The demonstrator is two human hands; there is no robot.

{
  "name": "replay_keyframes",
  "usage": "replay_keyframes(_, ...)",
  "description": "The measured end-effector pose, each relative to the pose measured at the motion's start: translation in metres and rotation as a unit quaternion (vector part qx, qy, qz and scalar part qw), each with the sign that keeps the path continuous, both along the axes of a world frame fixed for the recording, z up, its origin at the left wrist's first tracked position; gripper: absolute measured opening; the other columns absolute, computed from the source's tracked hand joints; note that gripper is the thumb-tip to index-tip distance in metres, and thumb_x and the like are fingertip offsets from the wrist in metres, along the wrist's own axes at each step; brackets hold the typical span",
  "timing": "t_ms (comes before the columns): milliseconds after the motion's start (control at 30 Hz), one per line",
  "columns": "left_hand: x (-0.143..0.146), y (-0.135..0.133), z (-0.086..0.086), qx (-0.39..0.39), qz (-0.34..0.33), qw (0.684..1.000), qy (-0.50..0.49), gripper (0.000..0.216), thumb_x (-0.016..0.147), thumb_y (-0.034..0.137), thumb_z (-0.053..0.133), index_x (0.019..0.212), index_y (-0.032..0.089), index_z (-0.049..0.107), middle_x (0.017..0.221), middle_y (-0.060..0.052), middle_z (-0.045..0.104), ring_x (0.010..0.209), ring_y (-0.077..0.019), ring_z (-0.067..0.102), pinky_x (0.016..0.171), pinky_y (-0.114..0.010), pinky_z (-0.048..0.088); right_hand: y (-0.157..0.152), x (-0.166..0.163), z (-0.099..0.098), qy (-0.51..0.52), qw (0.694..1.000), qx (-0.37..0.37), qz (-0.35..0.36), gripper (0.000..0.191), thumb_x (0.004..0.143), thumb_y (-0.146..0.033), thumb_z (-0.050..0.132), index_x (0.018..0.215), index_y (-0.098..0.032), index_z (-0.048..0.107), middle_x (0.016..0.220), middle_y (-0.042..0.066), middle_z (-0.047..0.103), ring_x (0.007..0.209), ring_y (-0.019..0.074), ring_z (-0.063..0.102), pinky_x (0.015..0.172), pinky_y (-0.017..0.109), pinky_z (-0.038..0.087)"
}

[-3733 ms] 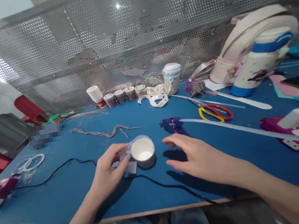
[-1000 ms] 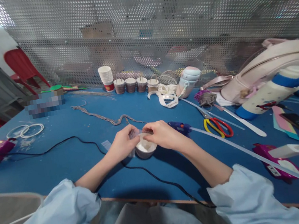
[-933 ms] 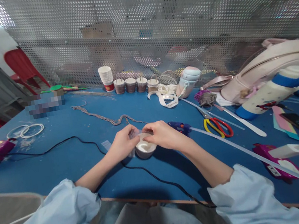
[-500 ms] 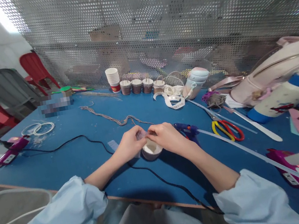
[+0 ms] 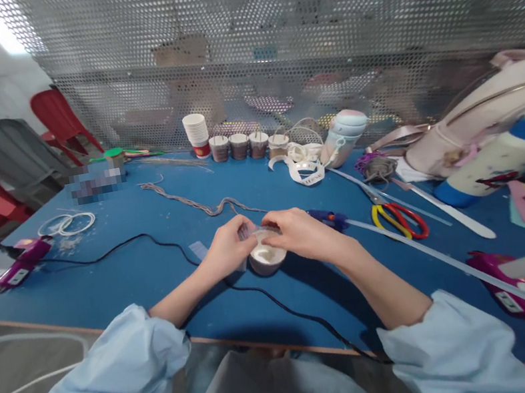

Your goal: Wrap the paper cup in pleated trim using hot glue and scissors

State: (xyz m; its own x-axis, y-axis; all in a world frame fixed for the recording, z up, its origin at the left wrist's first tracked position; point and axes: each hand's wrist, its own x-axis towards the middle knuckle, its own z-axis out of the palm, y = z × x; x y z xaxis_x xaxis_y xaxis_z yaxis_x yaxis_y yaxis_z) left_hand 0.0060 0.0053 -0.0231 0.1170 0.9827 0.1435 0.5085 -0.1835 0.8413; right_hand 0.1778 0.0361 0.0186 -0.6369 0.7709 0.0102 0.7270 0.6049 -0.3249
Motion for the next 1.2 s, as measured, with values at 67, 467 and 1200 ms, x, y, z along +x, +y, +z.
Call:
replay_keyframes(67,0.000,0.001,-0.002,0.001,0.002,1.000,0.004,0.012,0.069,0.015,0.052,0.081,0.017,0.054,0.072,0.003,0.055,0.066,-0.0119,0.048,0.062,-0.024,0.037,-0.001,0.003,0.004,0.002,1.000,-0.011,-0.001,0.015,0.082,-0.020,0.059,0.094,-0.018,0.068,0.088,0.004,0.072,0.078,0.0177,0.064,0.060,0.023,0.035)
replay_keyframes(467,-0.001,0.003,-0.008,0.008,0.003,1.000,0.008,0.013,0.070,0.018,0.053,0.083,0.017,0.055,0.072,0.003,0.053,0.067,-0.0128,0.049,0.062,-0.025,0.038,-0.003,-0.004,-0.004,-0.027,0.998,0.025,-0.051,0.019,0.084,-0.017,0.050,0.088,-0.017,0.068,0.087,0.010,0.073,0.080,0.0233,0.066,0.059,0.028,0.030)
replay_keyframes(1200,0.003,0.003,-0.005,0.014,0.000,1.000,0.002,0.008,0.072,0.021,0.055,0.079,0.017,0.055,0.072,0.003,0.056,0.068,-0.0131,0.051,0.063,-0.024,0.038,-0.002,0.004,-0.001,0.009,1.000,-0.002,-0.024,0.021,0.082,-0.038,0.064,0.083,-0.017,0.067,0.080,0.006,0.071,0.072,0.0200,0.065,0.056,0.025,0.035)
